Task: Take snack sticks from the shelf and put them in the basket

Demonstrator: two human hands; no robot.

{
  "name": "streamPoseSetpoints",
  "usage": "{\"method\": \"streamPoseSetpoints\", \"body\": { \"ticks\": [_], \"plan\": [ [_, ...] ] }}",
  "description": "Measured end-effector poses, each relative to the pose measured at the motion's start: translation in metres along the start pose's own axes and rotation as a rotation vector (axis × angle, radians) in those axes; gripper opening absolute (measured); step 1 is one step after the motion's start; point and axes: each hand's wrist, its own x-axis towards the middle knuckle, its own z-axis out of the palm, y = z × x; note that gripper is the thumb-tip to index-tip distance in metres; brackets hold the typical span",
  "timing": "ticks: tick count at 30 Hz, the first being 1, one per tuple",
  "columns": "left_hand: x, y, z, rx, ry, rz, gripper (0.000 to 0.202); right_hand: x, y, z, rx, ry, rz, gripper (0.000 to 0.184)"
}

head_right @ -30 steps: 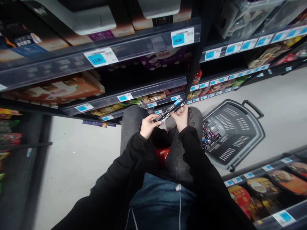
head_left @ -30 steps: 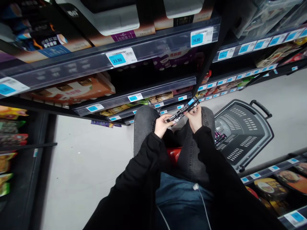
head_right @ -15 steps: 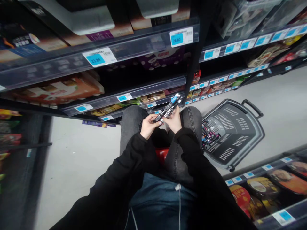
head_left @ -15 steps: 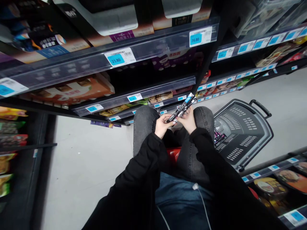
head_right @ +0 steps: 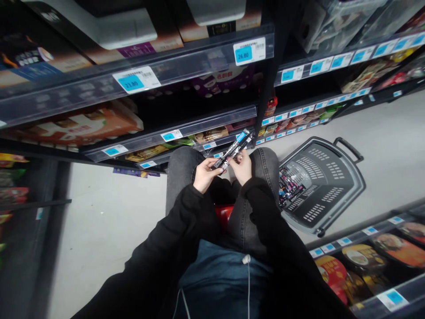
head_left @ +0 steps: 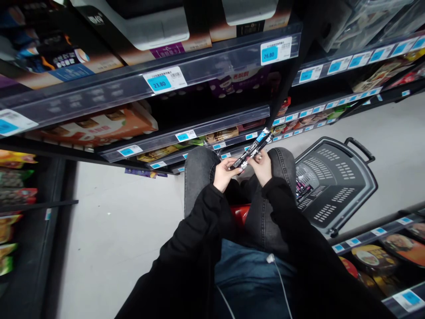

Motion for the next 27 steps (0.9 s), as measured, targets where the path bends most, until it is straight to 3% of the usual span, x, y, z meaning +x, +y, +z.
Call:
{"method": "streamPoseSetpoints", "body": {
  "ticks": [6,20,27],
  "plan": [
    [-0.001,0.001,0.002,-0.035,-0.026,-0.004,0.042,0.001,-0.006,-0.003,0.117,0.102,-0.032,0.024],
    [-0.003,0.004,0.003,-0.033,-0.078,-0.046,0.042,0.004,-0.019,-0.006,0.319,0.264,-0.014,0.024],
    [-0.005,0.005,0.002,0.114,-0.088,-0.04,0.041,0.011,-0.022,-0.012,0.412,0.293,0.025,0.028]
  ]
}}
